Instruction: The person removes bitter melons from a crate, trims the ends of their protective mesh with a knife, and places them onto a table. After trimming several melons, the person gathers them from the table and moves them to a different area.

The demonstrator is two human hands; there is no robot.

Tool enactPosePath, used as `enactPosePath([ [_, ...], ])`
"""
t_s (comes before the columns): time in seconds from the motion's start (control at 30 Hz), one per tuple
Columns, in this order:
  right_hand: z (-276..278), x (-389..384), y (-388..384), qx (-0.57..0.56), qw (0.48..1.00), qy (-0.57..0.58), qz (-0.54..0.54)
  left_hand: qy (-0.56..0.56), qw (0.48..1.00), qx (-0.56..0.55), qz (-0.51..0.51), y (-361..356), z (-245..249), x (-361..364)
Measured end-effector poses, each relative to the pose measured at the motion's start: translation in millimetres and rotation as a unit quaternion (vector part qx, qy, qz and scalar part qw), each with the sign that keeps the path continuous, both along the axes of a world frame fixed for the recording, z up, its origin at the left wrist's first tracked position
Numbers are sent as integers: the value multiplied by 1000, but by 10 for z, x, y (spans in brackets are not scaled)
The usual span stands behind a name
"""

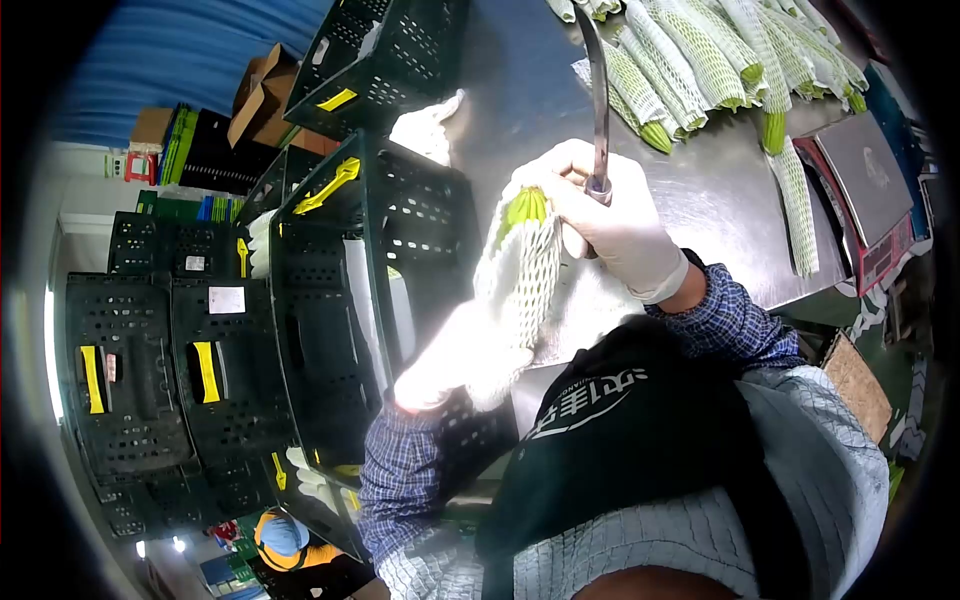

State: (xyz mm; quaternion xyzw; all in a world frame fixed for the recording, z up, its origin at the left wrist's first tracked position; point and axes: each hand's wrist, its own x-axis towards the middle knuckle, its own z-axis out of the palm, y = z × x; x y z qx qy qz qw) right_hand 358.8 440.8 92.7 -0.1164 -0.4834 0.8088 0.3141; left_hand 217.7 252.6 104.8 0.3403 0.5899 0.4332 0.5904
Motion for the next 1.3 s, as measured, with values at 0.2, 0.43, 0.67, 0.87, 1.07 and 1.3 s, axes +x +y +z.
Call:
enactPosePath([
  [0.2, 32, 22, -12, 18, 1000, -11, 3, -3, 1000, -8, -18, -13, -13, -3],
  [0.43, 41, 24, -29, 14, 1000, -14, 1, 18, 1000, -9, -16, -7, -39, -6],
  [0.67, -27, 38, -9, 43, 999, 30, 1, 26, 999, 16, 25, 53, -11, 56],
  [0.87, 13, 81, 4, 42, 999, -17, -5, 69, 994, 72, 39, -18, -238, -2],
  [1.07, -181, -15, 69, 50, 999, 10, 3, 146, 986, 44, 74, -10, -251, 23],
  [1.3, -148, -39, 63, 38, 999, 7, 8, 132, 984, 68, 96, -32, -228, 18],
])
